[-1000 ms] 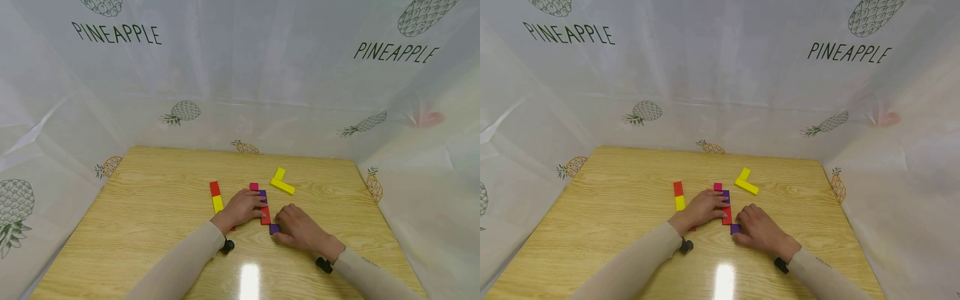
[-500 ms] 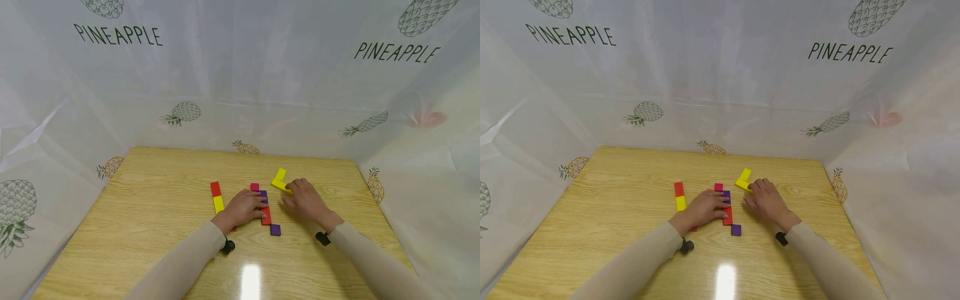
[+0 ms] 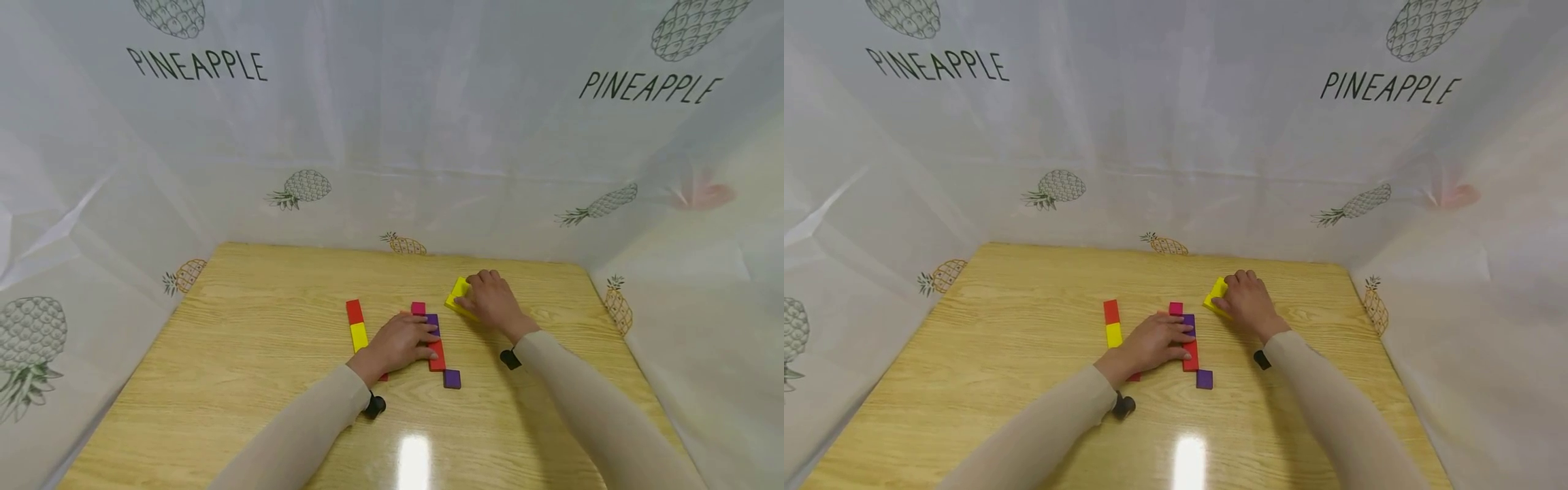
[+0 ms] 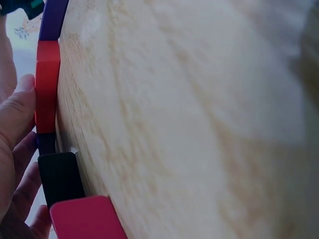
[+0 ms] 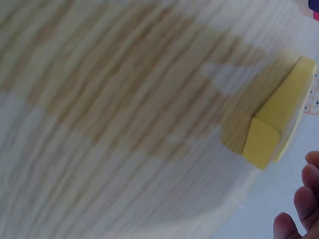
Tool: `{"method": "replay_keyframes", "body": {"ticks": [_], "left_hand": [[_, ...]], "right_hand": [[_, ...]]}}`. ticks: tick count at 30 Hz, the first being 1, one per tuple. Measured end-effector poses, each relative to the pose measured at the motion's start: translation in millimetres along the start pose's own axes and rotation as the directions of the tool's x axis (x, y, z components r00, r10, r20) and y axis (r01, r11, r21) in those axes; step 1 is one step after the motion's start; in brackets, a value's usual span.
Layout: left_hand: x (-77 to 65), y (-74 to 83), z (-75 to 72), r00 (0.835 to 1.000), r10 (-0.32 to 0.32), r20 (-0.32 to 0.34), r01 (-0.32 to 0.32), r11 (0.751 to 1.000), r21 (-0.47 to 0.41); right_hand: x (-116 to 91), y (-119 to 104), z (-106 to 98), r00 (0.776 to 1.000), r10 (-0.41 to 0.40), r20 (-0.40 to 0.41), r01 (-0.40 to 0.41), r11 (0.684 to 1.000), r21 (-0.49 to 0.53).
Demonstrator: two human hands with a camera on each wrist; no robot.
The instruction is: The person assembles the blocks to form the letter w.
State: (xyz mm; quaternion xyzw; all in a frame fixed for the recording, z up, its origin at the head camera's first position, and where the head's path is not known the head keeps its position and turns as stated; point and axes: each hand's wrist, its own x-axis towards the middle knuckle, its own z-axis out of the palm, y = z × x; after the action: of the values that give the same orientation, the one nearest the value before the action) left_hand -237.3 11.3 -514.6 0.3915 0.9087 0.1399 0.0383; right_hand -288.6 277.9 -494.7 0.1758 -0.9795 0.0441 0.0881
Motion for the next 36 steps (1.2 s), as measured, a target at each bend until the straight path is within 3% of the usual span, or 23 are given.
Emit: {"method": "replay_keyframes", "body": {"ticks": [5,17,26,32,36], "left_hand": [[0.3,0.7,1.0,1.0,0.001,0.004,-0.001,1.0,-0.012],[0.0,-0.2,-0.8,1.0,-0.004,0.007,0.004,1.0,-0.004],[-0.5,-0.1,-0.8,1.0,-0.011,0.002,0.011,1.0,-0.014],[-0.5,-0.5,-0.5,1.0,-0.016,0.007,0.016,1.0,-0.015],[0.0,-0.6,0.5,1.0,-0.016,0.015,0.016,1.0,-0.01]], "right_hand": [[0.7,2.4,4.0,0.999,0.033,0.041,-0.033,0.999,0.0],[-21.3,32.3,6.7,0.986,0.142,0.091,-0.155,0.975,0.159],[-28.6,48.2,-6.5,0.973,0.181,0.141,-0.206,0.958,0.198],[-19.0,42.7,-16.3,0.984,0.14,0.114,-0.163,0.961,0.225],[-6.5,30.7,-12.5,0.992,0.103,0.079,-0.116,0.976,0.187]]}}
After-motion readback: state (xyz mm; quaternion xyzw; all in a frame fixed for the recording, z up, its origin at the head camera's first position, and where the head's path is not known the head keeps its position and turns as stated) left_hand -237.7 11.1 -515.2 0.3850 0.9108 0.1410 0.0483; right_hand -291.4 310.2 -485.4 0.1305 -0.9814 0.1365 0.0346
